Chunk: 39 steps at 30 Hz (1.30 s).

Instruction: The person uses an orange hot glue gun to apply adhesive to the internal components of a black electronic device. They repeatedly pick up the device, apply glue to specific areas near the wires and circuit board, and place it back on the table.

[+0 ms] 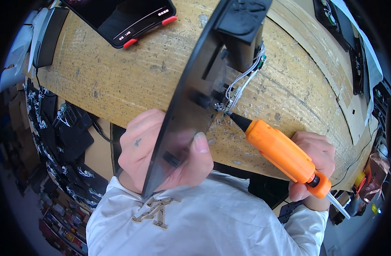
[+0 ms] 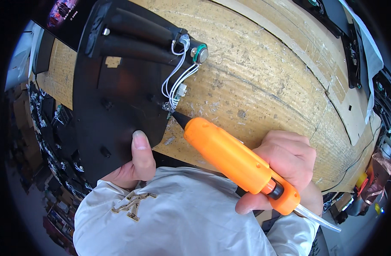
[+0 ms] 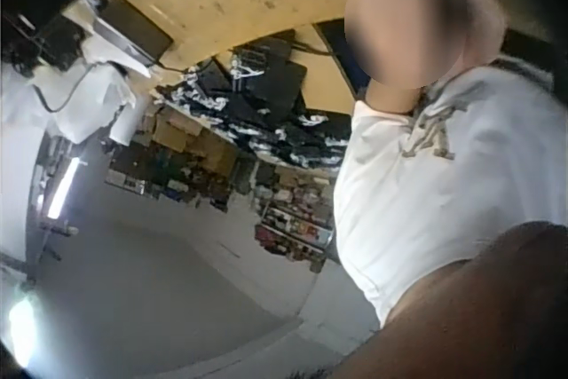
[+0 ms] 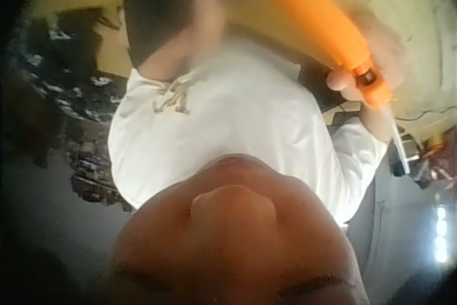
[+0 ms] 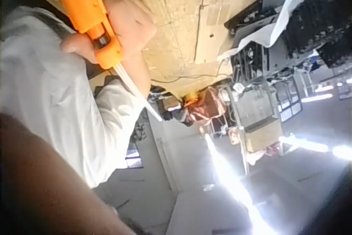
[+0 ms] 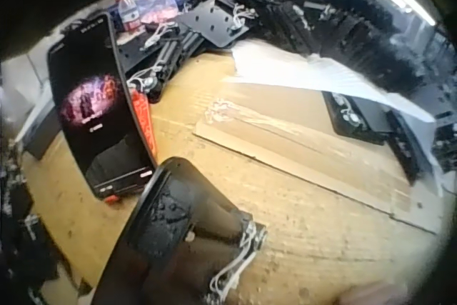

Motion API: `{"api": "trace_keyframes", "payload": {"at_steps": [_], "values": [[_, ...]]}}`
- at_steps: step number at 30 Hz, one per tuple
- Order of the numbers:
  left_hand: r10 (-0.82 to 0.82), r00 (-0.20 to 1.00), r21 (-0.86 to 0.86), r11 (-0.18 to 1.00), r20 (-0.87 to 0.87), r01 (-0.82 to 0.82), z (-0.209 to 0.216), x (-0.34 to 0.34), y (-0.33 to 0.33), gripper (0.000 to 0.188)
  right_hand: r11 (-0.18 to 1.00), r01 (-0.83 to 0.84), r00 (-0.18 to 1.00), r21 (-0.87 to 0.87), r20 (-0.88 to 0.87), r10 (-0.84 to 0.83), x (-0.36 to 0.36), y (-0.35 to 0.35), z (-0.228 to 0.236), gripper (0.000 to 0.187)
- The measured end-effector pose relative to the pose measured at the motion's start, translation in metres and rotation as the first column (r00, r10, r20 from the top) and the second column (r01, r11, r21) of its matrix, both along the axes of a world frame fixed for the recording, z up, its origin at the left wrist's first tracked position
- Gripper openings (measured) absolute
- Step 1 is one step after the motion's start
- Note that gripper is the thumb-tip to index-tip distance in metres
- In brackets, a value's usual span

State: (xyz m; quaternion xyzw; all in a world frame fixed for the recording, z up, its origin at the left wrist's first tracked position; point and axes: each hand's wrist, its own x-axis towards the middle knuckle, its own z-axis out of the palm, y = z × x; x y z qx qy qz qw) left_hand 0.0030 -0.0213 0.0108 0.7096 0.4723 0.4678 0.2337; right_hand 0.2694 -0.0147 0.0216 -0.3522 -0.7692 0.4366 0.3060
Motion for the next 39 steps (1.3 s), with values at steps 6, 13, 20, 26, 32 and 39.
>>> {"api": "trace_keyframes", "payload": {"at_steps": [6,13,20,26,32,39], "values": [[0.002,1.0,0.057,0.998,-0.028,-0.001,-0.003,-0.001,0.002,0.009,1.0,-0.002,1.0,0.003,-0.008,0.002,0.001,-0.001,-0.002,0.064],[0.028,0.999,0.032,0.999,0.045,-0.029,-0.002,-0.002,0.005,0.008,1.0,-0.011,0.999,0.02,-0.039,0.012,0.002,-0.001,-0.004,0.062],[0.151,0.953,-0.137,0.983,0.261,-0.118,0.005,0.0,-0.002,0.02,0.998,-0.025,0.997,0.058,-0.077,0.03,0.0,0.0,-0.003,0.061],[0.344,0.773,-0.299,0.931,0.533,-0.208,0.005,0.014,-0.006,0.025,1.0,-0.023,0.98,-0.013,-0.197,0.02,0.008,-0.003,-0.012,0.064],[0.132,0.818,-0.193,0.981,0.56,-0.026,-0.012,-0.007,-0.009,0.041,0.99,0.034,0.955,-0.134,-0.289,-0.072,0.02,-0.008,-0.018,0.07],[0.202,0.585,-0.302,0.95,0.786,0.077,0.004,0.013,-0.008,0.028,0.997,0.0,0.93,-0.079,-0.366,-0.029,0.014,-0.005,-0.02,0.068]]}}
